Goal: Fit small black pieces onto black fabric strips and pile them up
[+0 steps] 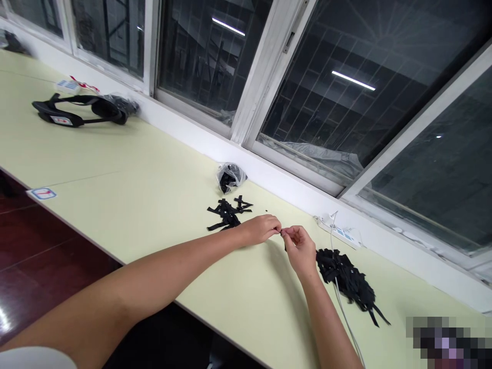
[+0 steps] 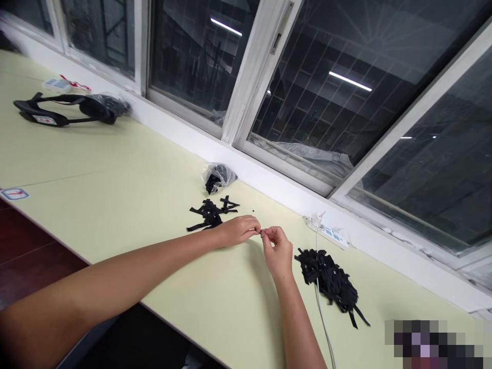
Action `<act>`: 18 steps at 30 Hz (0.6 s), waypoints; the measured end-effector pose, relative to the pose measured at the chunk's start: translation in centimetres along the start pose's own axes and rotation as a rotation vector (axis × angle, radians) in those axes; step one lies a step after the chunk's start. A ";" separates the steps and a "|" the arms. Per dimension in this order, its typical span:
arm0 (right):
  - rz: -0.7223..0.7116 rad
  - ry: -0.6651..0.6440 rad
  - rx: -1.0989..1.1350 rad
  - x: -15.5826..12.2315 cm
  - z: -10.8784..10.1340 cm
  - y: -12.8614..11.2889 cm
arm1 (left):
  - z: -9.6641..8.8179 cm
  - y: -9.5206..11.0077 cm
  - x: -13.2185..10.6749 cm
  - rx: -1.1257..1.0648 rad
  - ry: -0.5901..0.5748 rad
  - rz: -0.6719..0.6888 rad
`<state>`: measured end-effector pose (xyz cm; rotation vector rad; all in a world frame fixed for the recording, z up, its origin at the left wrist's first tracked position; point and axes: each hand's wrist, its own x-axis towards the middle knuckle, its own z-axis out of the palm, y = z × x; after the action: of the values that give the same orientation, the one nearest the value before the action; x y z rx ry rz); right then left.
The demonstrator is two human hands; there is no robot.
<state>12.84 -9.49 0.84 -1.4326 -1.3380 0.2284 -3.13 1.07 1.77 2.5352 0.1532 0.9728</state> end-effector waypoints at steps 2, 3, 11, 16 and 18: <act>-0.001 -0.022 -0.024 0.0 -0.1 0.0 | 0.0 -0.1 0.0 -0.001 0.000 -0.010; -0.001 -0.031 -0.031 0.0 -0.1 -0.1 | 0.0 -0.1 -0.1 -0.002 0.001 -0.011; -0.015 -0.097 -0.010 -0.3 -0.4 -1.2 | -0.1 0.2 -0.2 -0.003 0.022 -0.002; 0.011 -0.116 0.002 -0.3 -0.4 -1.0 | -0.3 0.4 -0.2 -0.007 0.009 0.006; 0.028 -0.110 0.018 -0.3 -0.3 -0.7 | -0.3 0.4 -0.2 -0.015 0.002 0.010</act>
<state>12.57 -10.06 1.37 -1.4416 -1.4015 0.3411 -3.48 0.79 1.99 2.5237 0.1334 0.9766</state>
